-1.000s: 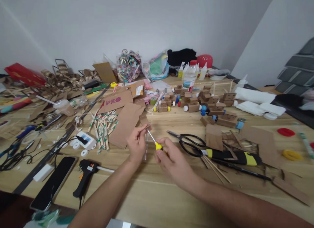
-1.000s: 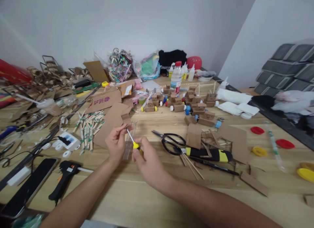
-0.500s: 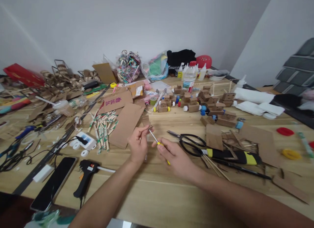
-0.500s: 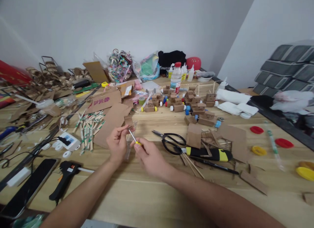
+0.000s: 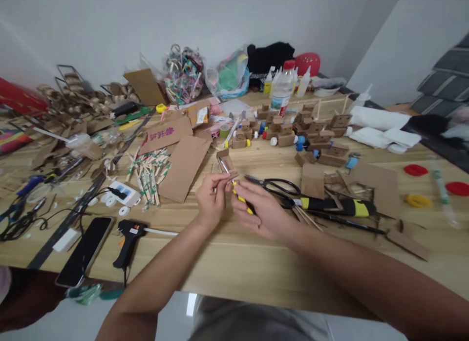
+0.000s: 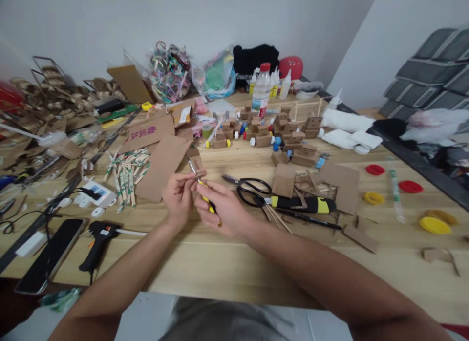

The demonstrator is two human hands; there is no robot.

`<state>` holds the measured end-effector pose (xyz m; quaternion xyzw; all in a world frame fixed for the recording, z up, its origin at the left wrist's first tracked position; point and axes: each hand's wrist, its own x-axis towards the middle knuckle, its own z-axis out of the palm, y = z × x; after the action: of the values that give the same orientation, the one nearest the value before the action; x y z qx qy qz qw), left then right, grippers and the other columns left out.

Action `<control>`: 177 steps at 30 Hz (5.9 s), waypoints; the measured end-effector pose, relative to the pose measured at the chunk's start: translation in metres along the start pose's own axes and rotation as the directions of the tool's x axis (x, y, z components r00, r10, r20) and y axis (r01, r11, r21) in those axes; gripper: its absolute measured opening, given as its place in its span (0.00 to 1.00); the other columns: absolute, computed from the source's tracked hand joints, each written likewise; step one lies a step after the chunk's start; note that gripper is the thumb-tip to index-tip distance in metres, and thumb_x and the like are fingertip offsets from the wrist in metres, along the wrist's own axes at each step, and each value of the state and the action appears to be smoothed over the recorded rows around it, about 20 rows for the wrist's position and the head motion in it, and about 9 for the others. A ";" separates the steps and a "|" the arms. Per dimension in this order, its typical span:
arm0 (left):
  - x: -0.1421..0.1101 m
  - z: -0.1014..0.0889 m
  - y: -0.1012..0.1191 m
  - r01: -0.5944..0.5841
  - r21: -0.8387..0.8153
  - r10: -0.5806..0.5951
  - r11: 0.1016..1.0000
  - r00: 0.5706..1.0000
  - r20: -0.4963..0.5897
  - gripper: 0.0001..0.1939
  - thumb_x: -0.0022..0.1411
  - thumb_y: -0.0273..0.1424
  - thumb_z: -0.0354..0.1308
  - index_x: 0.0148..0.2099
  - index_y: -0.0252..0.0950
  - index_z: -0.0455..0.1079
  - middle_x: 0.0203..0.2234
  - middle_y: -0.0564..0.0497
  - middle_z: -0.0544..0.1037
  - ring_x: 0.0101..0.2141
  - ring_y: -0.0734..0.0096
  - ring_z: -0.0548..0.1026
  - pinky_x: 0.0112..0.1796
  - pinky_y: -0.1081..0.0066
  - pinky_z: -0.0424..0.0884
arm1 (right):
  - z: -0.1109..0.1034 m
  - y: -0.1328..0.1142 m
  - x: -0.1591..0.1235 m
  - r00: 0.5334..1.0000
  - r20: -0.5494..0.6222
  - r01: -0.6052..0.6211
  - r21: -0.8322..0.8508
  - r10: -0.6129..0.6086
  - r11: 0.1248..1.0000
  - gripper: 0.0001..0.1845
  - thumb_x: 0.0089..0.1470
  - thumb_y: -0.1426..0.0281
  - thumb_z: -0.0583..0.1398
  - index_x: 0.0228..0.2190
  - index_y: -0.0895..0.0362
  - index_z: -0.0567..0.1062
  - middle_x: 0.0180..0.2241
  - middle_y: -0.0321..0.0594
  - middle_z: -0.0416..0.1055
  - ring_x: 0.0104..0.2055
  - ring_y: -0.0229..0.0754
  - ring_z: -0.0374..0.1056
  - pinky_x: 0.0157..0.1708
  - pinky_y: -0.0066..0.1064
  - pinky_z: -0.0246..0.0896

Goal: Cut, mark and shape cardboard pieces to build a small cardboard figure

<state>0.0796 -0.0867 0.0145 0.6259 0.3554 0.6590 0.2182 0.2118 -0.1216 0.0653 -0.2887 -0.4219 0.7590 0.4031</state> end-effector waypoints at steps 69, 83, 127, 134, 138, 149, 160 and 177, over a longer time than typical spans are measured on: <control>0.033 -0.024 -0.021 0.478 -0.264 -0.471 0.838 0.877 0.093 0.19 0.55 0.41 0.73 0.45 0.42 0.74 0.40 0.50 0.83 0.38 0.68 0.82 0.36 0.73 0.77 | 0.009 0.007 -0.010 0.990 -0.118 -0.095 -0.114 0.082 0.989 0.18 0.57 0.51 0.59 0.32 0.51 0.63 0.15 0.24 0.65 0.10 0.29 0.46 0.11 0.24 0.37; 0.036 -0.027 -0.022 0.537 -0.304 -0.457 0.787 0.838 0.298 0.16 0.60 0.43 0.70 0.45 0.40 0.81 0.48 0.44 0.84 0.49 0.56 0.83 0.47 0.62 0.80 | 0.010 0.007 -0.008 0.962 -0.173 -0.215 0.005 0.212 0.977 0.09 0.58 0.63 0.58 0.38 0.54 0.67 0.17 0.27 0.67 0.11 0.31 0.46 0.13 0.26 0.38; 0.026 -0.020 -0.009 0.839 -0.350 -0.595 0.416 0.543 0.593 0.12 0.61 0.42 0.69 0.41 0.39 0.79 0.42 0.45 0.85 0.47 0.58 0.84 0.46 0.64 0.82 | 0.002 0.004 -0.006 0.983 -0.184 -0.023 -0.084 0.007 0.996 0.15 0.52 0.57 0.64 0.31 0.52 0.66 0.17 0.25 0.66 0.11 0.29 0.47 0.12 0.25 0.38; 0.020 -0.015 -0.009 0.872 -0.354 -0.606 0.338 0.489 0.627 0.13 0.60 0.41 0.70 0.43 0.40 0.79 0.41 0.45 0.85 0.49 0.59 0.83 0.48 0.65 0.81 | -0.001 0.006 -0.003 0.984 -0.174 0.018 -0.119 -0.038 0.993 0.18 0.51 0.54 0.65 0.28 0.52 0.65 0.18 0.26 0.65 0.12 0.28 0.47 0.12 0.25 0.36; 0.018 -0.015 -0.008 0.853 -0.369 -0.640 0.369 0.521 0.565 0.14 0.57 0.37 0.73 0.44 0.42 0.79 0.40 0.48 0.85 0.44 0.63 0.83 0.45 0.67 0.82 | -0.003 0.010 -0.003 0.986 -0.155 0.034 -0.158 -0.059 0.987 0.19 0.54 0.52 0.63 0.28 0.52 0.65 0.19 0.26 0.64 0.12 0.28 0.47 0.12 0.25 0.36; 0.020 -0.016 -0.006 0.809 -0.378 -0.635 0.450 0.587 0.501 0.13 0.58 0.35 0.71 0.46 0.41 0.77 0.41 0.48 0.84 0.45 0.62 0.83 0.46 0.64 0.80 | -0.011 0.004 -0.002 0.914 -0.186 0.172 -0.626 -0.360 0.761 0.10 0.56 0.60 0.63 0.32 0.53 0.71 0.25 0.36 0.70 0.27 0.40 0.64 0.28 0.32 0.58; 0.023 -0.012 0.008 0.786 -0.517 -0.695 0.339 0.579 0.425 0.17 0.52 0.22 0.73 0.44 0.39 0.76 0.34 0.55 0.83 0.37 0.70 0.81 0.44 0.70 0.77 | -0.017 0.007 0.004 0.905 -0.166 0.219 -0.609 -0.392 0.763 0.13 0.52 0.60 0.65 0.32 0.52 0.67 0.26 0.33 0.70 0.28 0.39 0.68 0.25 0.30 0.58; 0.024 -0.016 0.002 0.677 -0.471 -0.559 0.566 0.735 0.385 0.36 0.35 0.37 0.83 0.48 0.42 0.74 0.36 0.55 0.83 0.36 0.70 0.82 0.42 0.70 0.77 | -0.023 0.007 -0.001 0.882 -0.059 0.249 -0.784 -0.468 0.568 0.08 0.59 0.63 0.59 0.33 0.52 0.65 0.28 0.34 0.70 0.26 0.37 0.63 0.26 0.28 0.54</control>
<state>0.0618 -0.0738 0.0325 0.4224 0.3093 0.5515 0.6494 0.2277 -0.1150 0.0487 -0.4341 -0.6925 0.3683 0.4431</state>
